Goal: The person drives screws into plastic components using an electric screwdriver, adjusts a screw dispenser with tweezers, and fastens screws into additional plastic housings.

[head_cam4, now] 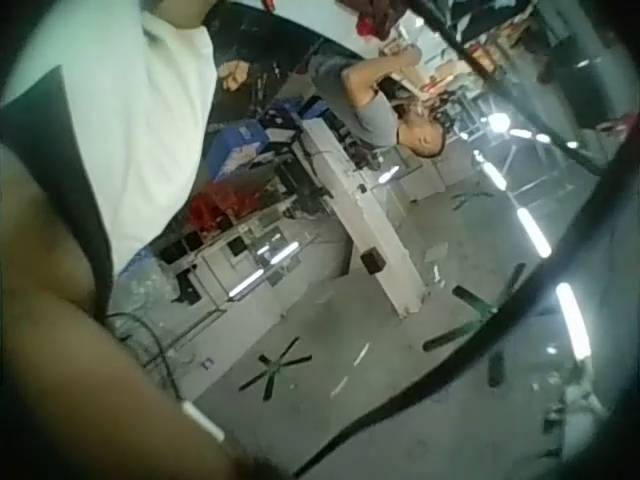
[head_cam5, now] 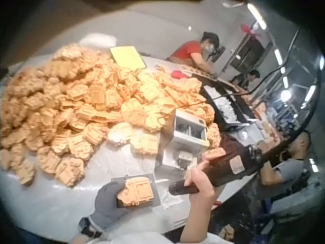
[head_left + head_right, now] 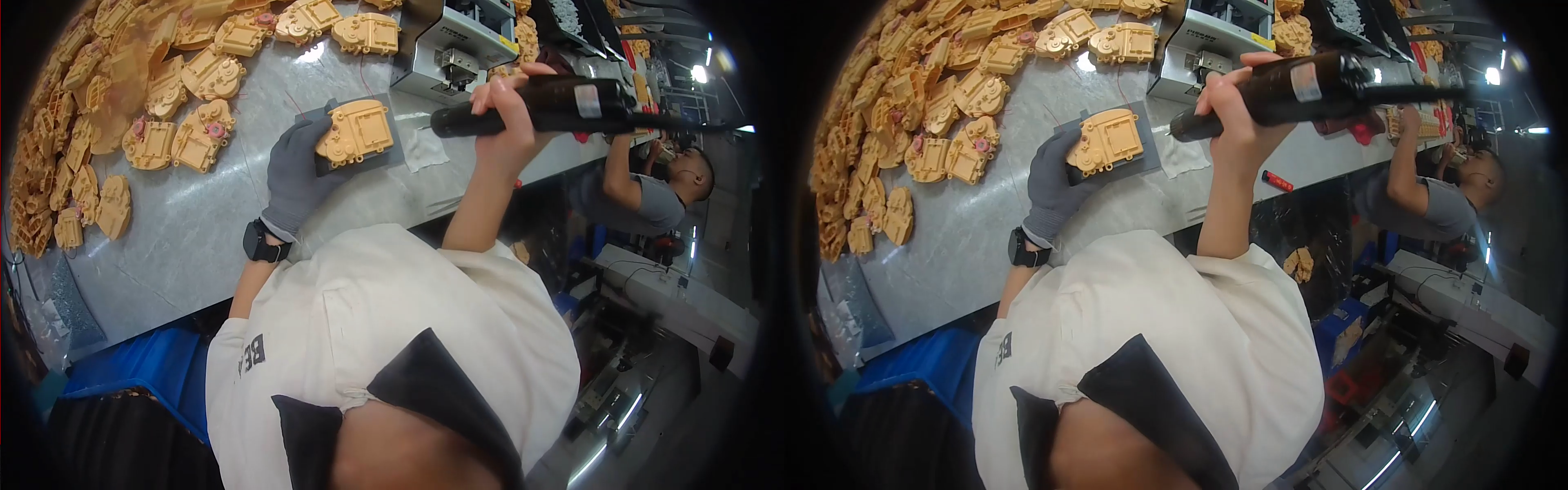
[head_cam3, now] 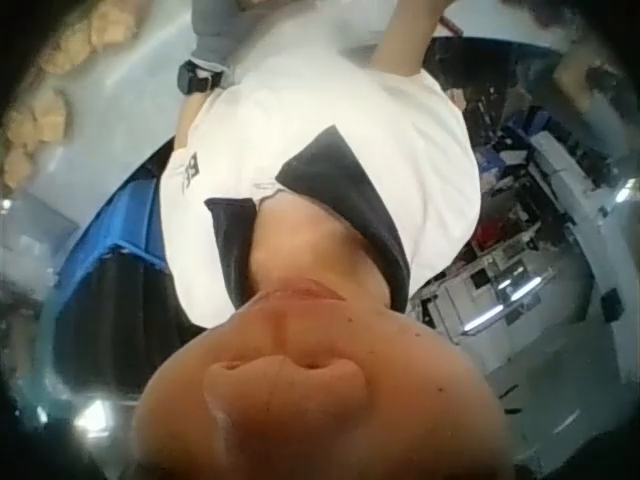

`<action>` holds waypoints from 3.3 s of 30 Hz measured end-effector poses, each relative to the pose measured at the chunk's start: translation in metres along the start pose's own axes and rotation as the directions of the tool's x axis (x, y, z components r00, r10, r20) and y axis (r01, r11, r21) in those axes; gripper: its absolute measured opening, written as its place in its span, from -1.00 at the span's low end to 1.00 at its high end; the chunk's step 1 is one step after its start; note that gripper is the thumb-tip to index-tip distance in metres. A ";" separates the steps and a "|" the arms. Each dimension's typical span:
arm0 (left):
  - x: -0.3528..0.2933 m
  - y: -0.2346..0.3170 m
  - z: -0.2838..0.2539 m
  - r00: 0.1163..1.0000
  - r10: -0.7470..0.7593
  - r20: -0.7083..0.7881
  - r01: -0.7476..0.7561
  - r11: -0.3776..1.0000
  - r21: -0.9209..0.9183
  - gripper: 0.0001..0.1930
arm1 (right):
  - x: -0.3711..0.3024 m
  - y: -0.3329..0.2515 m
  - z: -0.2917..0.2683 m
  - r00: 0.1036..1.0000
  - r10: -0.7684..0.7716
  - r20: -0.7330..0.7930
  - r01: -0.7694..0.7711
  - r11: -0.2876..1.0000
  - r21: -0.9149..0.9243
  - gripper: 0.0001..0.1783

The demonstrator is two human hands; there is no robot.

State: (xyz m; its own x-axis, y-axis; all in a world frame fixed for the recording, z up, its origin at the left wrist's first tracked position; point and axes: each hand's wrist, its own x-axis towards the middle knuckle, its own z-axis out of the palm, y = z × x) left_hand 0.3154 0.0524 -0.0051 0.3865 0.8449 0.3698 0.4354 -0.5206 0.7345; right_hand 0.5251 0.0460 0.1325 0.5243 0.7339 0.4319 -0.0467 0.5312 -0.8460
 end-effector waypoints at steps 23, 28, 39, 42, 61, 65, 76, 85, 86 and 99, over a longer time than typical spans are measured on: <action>-0.001 -0.013 0.001 0.998 0.062 -0.012 -0.063 0.992 -0.106 -0.26 | -0.051 0.020 0.041 0.999 0.007 0.042 0.001 0.984 -0.178 -0.64; 0.002 -0.012 0.001 0.999 0.035 0.005 -0.034 0.986 -0.162 -0.26 | -0.051 0.025 0.033 0.998 0.051 0.021 -0.047 0.986 -0.161 -0.66; 0.002 -0.003 -0.009 0.993 -0.072 0.090 0.075 0.996 -0.038 -0.30 | -0.026 0.008 -0.007 0.999 0.047 -0.015 -0.045 0.991 0.126 -0.56; 0.001 -0.002 -0.006 1.000 -0.003 0.028 0.003 1.000 -0.003 -0.26 | 0.030 -0.016 -0.022 0.966 -0.224 -0.129 0.225 0.974 -0.010 -0.57; 0.000 -0.009 -0.005 1.000 -0.018 0.007 0.018 0.998 -0.056 -0.26 | -0.061 -0.003 0.053 0.959 0.007 0.284 -0.016 0.999 0.028 -0.56; -0.002 -0.010 -0.003 1.000 -0.013 -0.006 0.012 0.997 -0.070 -0.26 | -0.062 0.008 0.058 0.950 0.011 0.313 0.020 0.995 -0.097 -0.58; -0.004 -0.012 -0.005 1.000 -0.025 0.006 0.026 0.999 -0.032 -0.29 | -0.062 -0.005 0.062 0.958 0.057 0.282 -0.056 0.998 -0.015 -0.56; -0.005 -0.015 -0.004 1.000 -0.013 -0.005 0.013 0.999 -0.045 -0.26 | -0.066 0.012 0.063 0.946 0.031 0.322 -0.004 0.997 -0.082 -0.58; -0.005 -0.015 -0.004 1.000 -0.015 -0.004 0.014 0.999 -0.046 -0.25 | -0.067 0.016 0.062 0.946 0.032 0.324 -0.006 0.997 -0.082 -0.58; -0.006 -0.017 -0.004 1.000 -0.011 0.000 0.011 0.996 -0.091 -0.28 | -0.071 0.025 0.065 0.922 -0.002 0.386 0.098 0.969 -0.228 -0.58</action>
State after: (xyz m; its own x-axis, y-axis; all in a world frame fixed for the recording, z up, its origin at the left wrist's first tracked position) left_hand 0.3024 0.0565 -0.0181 0.3814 0.8506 0.3618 0.3636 -0.4979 0.7873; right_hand 0.4313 0.0347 0.1008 0.1553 0.8394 0.5208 0.1996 0.4897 -0.8487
